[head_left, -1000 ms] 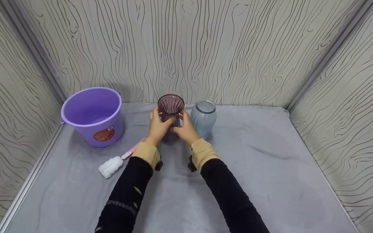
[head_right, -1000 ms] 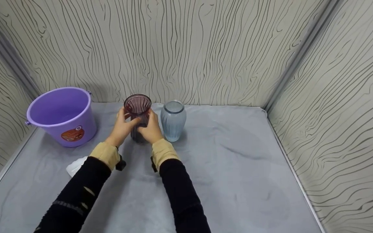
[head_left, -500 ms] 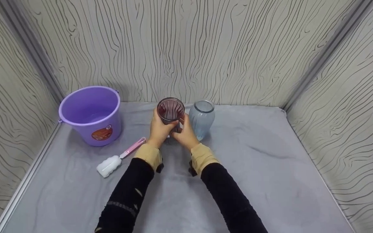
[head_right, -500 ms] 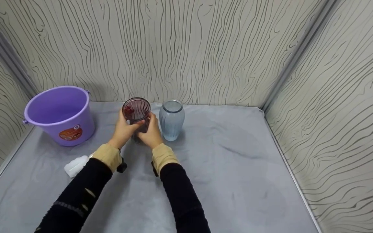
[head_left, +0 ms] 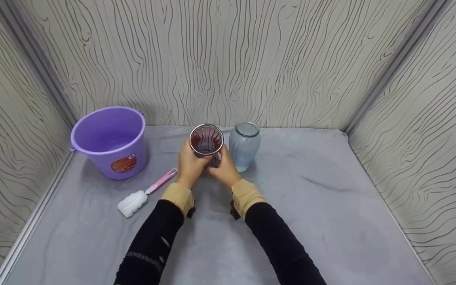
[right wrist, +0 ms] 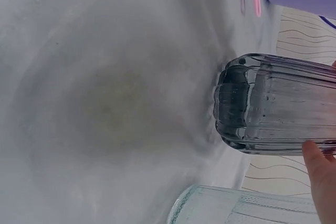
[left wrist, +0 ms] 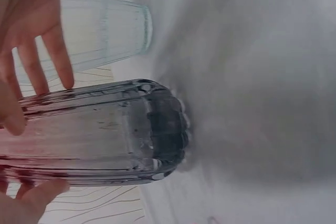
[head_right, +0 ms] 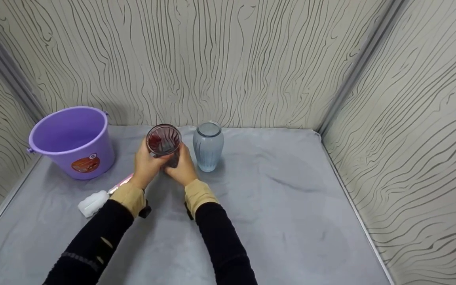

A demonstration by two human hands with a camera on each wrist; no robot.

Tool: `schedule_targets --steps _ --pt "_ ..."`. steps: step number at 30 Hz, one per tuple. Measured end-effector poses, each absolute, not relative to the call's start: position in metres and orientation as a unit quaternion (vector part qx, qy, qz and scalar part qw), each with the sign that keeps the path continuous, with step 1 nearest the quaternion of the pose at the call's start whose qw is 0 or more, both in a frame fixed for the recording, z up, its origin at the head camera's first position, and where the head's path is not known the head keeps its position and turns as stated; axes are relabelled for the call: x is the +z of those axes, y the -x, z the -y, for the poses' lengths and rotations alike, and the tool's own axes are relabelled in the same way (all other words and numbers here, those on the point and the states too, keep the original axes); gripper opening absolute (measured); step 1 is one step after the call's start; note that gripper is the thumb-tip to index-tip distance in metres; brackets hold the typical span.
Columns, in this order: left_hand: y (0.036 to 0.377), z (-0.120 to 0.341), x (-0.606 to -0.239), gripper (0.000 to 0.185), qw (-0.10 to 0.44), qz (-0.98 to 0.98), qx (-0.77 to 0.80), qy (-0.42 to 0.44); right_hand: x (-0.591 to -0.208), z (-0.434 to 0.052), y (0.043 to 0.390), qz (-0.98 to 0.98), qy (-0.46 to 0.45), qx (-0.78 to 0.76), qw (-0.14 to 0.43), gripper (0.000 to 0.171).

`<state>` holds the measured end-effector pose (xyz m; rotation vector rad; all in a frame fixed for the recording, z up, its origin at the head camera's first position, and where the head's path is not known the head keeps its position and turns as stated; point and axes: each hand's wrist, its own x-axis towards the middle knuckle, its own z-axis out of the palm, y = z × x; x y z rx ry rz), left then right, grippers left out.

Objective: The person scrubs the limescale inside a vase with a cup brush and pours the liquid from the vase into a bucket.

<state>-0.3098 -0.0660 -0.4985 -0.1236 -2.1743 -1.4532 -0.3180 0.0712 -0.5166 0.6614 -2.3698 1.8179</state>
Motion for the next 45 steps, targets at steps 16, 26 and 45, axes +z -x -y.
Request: schedule_targets --steps 16,26,45 --pt "0.278 0.050 -0.489 0.073 0.242 0.804 -0.537 0.088 -0.523 -0.085 0.291 0.764 -0.216 0.599 0.108 0.089" --pt "0.257 0.038 -0.491 0.074 0.235 0.797 -0.545 0.117 -0.534 -0.097 0.272 0.782 -0.178 0.583 0.131 0.089" --pt "0.236 0.019 -0.500 0.069 0.208 0.773 -0.576 0.167 -0.546 -0.133 0.248 0.819 -0.182 0.533 0.114 0.083"
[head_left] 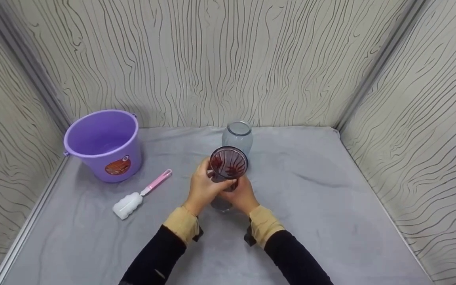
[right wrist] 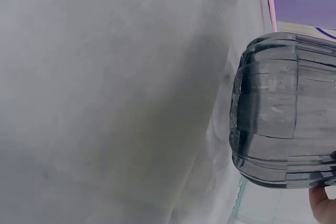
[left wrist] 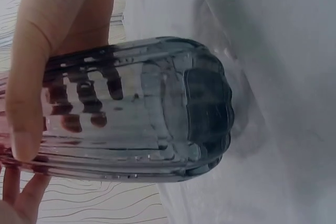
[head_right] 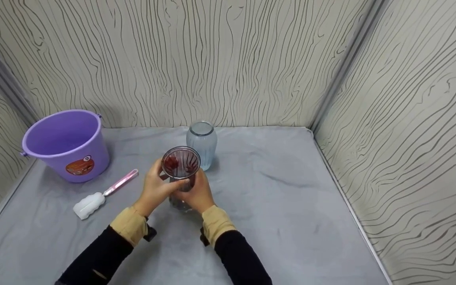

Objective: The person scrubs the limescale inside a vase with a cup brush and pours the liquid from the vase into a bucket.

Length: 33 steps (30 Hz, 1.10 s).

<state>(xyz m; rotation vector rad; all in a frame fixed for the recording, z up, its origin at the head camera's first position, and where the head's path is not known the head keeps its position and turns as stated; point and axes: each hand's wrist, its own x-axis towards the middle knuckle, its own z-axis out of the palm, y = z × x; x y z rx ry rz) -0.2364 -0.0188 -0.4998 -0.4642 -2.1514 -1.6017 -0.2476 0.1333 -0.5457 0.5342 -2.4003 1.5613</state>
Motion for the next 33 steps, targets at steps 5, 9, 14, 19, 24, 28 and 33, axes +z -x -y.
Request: schedule_targets --steps 5,9,14,19,24,28,33 --pt "0.235 0.018 -0.502 0.070 0.202 0.775 -0.577 0.162 -0.548 -0.136 0.245 0.819 -0.182 0.533 0.109 0.087" --pt "0.234 0.018 -0.504 0.070 0.197 0.773 -0.580 0.163 -0.552 -0.136 0.244 0.819 -0.178 0.534 0.109 0.087" --pt "0.235 0.018 -0.509 0.067 0.198 0.776 -0.578 0.158 -0.555 -0.136 0.243 0.823 -0.168 0.533 0.099 0.086" --pt "0.236 0.019 -0.511 0.068 0.193 0.778 -0.577 0.159 -0.556 -0.135 0.242 0.821 -0.154 0.541 0.093 0.090" --pt "0.236 0.019 -0.511 0.070 0.180 0.778 -0.581 0.153 -0.559 -0.133 0.242 0.822 -0.143 0.546 0.076 0.094" --pt "0.238 0.018 -0.513 0.071 0.170 0.775 -0.591 0.146 -0.562 -0.134 0.243 0.813 -0.131 0.564 0.061 0.096" --pt "0.238 0.016 -0.516 0.074 0.161 0.776 -0.594 0.138 -0.565 -0.133 0.244 0.798 -0.122 0.588 0.054 0.099"
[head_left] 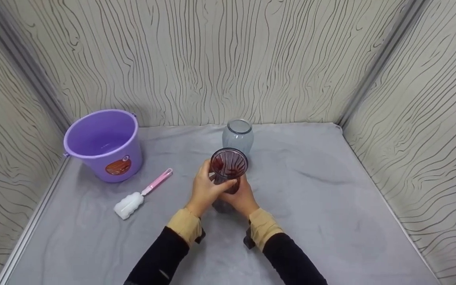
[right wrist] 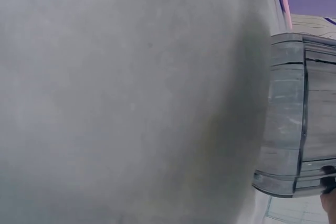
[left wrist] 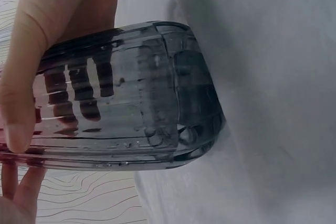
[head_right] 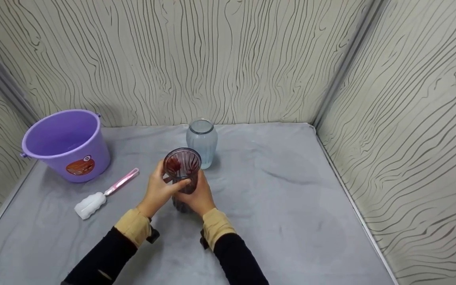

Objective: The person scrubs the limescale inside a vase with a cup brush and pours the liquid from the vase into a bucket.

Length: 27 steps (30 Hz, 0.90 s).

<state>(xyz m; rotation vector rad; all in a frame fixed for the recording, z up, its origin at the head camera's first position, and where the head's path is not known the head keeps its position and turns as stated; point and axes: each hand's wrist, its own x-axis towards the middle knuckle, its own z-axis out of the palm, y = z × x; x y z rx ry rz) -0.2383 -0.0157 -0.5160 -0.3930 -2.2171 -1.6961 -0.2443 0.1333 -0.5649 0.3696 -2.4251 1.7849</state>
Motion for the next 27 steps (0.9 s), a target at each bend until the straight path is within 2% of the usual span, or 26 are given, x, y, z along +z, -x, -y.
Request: schedule_targets --steps 11,27 --pt "0.238 0.017 -0.520 0.077 0.132 0.780 -0.595 0.143 -0.565 -0.134 0.243 0.780 -0.122 0.613 0.036 0.099" --pt "0.249 0.039 -0.518 0.060 0.073 0.772 -0.602 0.192 -0.565 -0.131 0.241 0.792 -0.085 0.603 0.029 0.099"
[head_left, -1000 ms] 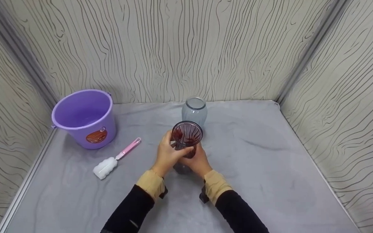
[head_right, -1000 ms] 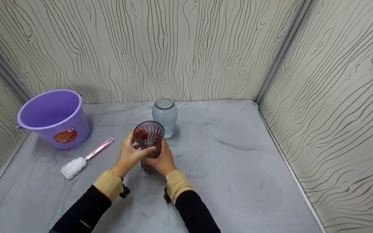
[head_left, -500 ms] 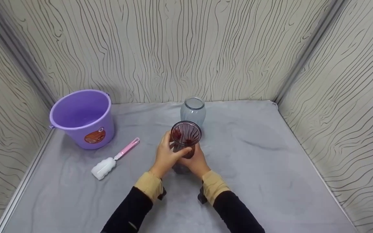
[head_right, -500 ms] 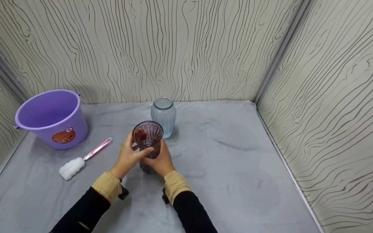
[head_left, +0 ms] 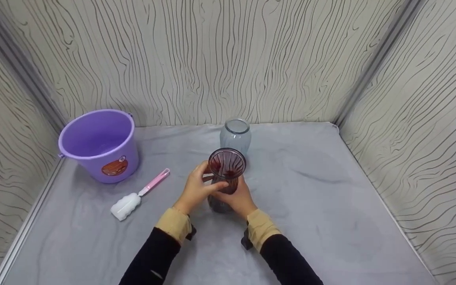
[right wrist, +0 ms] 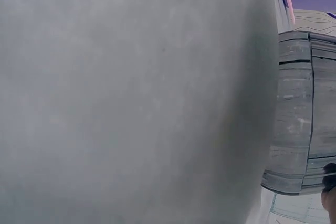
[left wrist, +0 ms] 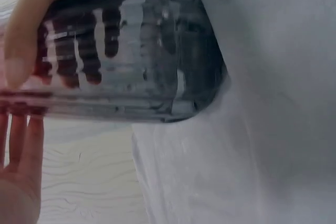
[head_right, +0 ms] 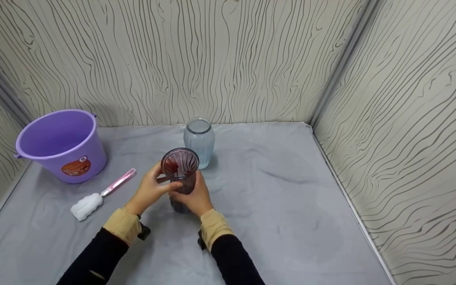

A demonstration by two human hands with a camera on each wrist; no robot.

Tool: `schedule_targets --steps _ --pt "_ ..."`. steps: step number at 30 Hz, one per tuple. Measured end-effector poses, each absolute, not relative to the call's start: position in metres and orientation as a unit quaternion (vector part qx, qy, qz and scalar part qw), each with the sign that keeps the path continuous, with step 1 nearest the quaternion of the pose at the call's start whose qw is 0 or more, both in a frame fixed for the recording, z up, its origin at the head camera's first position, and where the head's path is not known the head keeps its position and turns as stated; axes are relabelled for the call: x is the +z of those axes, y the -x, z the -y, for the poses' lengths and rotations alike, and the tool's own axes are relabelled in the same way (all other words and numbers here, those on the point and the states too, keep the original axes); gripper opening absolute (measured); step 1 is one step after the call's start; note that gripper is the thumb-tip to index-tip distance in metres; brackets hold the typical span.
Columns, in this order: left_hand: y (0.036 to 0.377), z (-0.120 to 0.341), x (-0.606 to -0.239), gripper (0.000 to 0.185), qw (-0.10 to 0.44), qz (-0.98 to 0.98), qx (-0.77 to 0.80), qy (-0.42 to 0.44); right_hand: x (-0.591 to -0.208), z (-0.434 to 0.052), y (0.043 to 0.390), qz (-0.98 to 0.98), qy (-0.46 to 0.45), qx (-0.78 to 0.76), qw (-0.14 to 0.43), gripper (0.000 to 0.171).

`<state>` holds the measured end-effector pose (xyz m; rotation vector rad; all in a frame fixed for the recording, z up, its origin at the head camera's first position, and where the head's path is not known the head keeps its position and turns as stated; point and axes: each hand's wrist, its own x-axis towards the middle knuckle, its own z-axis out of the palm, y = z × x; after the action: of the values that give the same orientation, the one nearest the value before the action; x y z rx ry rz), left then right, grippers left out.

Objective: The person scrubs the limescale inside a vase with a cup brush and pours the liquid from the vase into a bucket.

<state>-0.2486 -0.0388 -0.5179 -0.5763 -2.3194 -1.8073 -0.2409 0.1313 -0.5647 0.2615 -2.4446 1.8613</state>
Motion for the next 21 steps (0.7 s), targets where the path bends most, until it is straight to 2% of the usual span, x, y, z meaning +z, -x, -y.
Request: schedule_targets --steps 7,10,16,21 --pt "0.249 0.058 -0.528 0.041 0.058 0.762 -0.612 0.202 -0.566 -0.131 0.241 0.794 -0.090 0.600 0.032 0.100" --pt "0.251 0.068 -0.534 0.031 0.082 0.771 -0.600 0.196 -0.565 -0.131 0.241 0.799 -0.081 0.596 0.027 0.101" --pt "0.256 0.089 -0.544 0.034 0.146 0.810 -0.550 0.143 -0.562 -0.130 0.240 0.806 -0.065 0.588 0.015 0.106" --pt "0.262 0.106 -0.551 0.028 0.171 0.849 -0.487 0.116 -0.562 -0.130 0.241 0.808 -0.064 0.586 0.009 0.107"
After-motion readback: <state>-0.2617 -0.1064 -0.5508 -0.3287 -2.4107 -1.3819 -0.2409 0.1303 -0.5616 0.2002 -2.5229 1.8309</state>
